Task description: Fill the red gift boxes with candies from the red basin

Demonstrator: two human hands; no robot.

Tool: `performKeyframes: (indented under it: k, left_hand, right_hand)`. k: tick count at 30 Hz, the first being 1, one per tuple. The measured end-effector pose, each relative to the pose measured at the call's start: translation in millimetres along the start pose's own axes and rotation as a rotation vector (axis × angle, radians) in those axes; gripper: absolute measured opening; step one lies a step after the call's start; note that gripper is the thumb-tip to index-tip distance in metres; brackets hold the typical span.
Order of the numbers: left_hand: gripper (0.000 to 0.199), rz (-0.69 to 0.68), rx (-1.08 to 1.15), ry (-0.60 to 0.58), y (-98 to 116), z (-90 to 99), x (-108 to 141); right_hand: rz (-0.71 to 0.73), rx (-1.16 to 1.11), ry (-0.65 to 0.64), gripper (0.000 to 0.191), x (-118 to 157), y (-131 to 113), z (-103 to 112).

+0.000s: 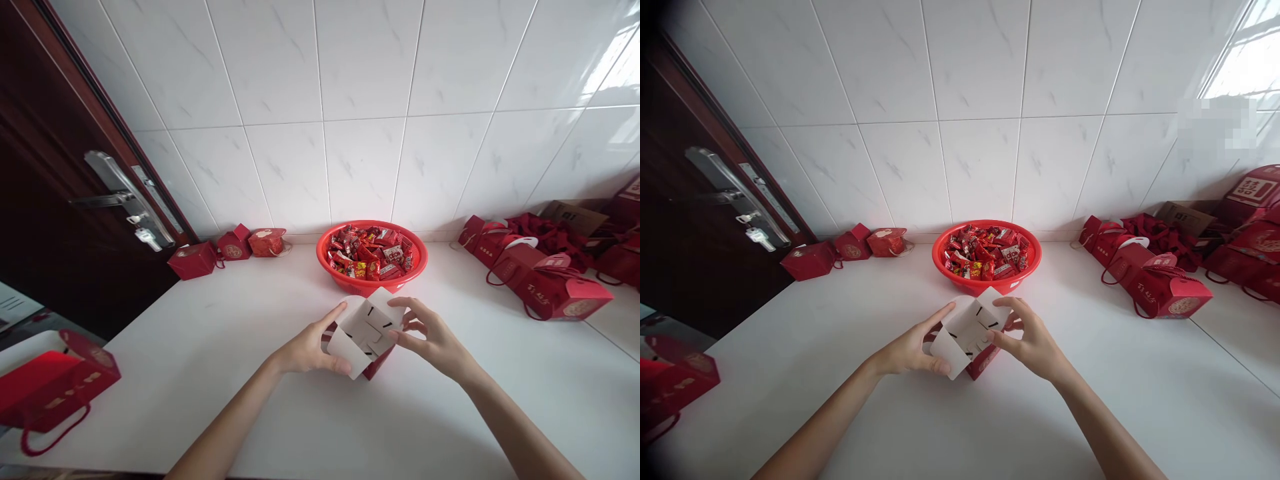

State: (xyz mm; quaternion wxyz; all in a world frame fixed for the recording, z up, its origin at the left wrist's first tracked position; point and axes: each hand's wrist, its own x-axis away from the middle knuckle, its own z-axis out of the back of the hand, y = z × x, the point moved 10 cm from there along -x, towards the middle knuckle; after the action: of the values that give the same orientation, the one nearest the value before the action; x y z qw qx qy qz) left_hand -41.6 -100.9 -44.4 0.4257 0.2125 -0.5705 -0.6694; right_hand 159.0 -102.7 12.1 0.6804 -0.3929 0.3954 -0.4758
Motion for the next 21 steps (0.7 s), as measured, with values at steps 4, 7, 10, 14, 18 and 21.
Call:
performKeyframes:
  k: [4,7,10,14,18,21]
  left_hand:
    - [0.136,-0.004,0.013,-0.022,1.1,-2.2,-1.7]
    - [0.136,-0.028,0.032,-0.040,4.3,-4.8,-1.8]
    - [0.136,-0.039,0.029,-0.043,5.7,-6.2,-1.9]
    - [0.136,-0.028,0.020,-0.043,2.8,-7.0,-2.4]
    - [0.137,-0.020,0.015,-0.024,-1.4,-4.3,-2.2]
    - [0.135,-0.035,-0.011,0.004,-1.4,-0.8,-1.0]
  right_hand:
    - [-0.142,-0.226,0.054,0.048,10.5,19.4,-7.3]
    - [-0.172,-0.403,0.089,0.048,15.8,29.8,-14.3]
    - [-0.178,-0.314,0.167,0.045,17.8,32.0,-8.5]
    - [-0.233,-0.100,0.187,0.047,16.4,24.2,1.1]
    - [-0.202,-0.258,0.068,0.039,13.6,15.8,-8.6]
    - [-0.158,-0.390,0.040,0.034,14.6,19.8,-12.2]
